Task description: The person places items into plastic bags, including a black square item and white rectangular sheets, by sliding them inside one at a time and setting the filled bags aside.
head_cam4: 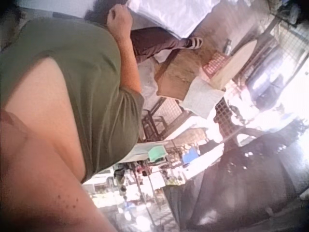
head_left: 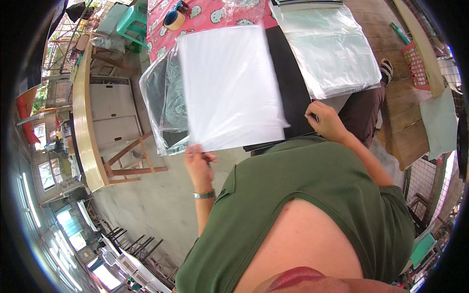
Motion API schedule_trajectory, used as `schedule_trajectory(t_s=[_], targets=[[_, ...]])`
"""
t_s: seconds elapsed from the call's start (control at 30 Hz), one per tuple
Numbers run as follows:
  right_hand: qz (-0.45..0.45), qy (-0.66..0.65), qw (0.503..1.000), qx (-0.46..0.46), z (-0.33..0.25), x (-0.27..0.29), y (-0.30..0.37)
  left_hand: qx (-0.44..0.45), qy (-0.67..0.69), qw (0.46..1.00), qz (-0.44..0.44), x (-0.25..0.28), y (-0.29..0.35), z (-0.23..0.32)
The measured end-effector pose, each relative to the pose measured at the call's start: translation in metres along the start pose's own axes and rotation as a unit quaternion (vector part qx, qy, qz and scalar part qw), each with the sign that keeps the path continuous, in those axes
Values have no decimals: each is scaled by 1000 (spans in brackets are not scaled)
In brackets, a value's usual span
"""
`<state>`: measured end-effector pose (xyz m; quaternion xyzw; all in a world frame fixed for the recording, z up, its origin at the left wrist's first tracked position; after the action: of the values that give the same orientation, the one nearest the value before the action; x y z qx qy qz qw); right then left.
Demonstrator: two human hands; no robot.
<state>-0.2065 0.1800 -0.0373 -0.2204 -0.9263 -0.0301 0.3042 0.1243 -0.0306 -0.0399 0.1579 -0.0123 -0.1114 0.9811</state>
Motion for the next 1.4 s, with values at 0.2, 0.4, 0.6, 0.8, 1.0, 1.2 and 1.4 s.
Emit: schedule_trajectory(t_s=[0.2,0.4,0.6,0.8,1.0,1.2,1.4], targets=[[123,141,982,11,37,44,-17,-42,-20,993,112,119,-66,27],[63,201,977,18,89,47,-14,8,-186,968,166,165,-117,11],[158,153,975,25,95,58,-15,-58,-631,690,351,100,-84,67],[190,23,979,-72,101,75,-29,-359,-583,729,-26,-44,-88,32],[217,54,974,-32,85,88,-39,-170,-701,693,-1,-83,-107,-11],[151,50,986,-58,67,87,-31,-131,-674,724,63,-74,-114,-13],[-80,-89,991,-56,-23,18,-37,-267,-642,718,-21,-137,-73,26]])
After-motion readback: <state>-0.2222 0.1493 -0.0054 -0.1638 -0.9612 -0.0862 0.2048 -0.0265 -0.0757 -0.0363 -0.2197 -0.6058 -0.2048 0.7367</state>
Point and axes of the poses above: each hand's wrist, its own y-axis away from the middle knuckle, its own x-axis out of the back of the hand, z = x × y, the point moved 7 cm from there along -y, towards the middle knuckle, and after that the axes turned 1 degree about y, right-handed, at the moved point
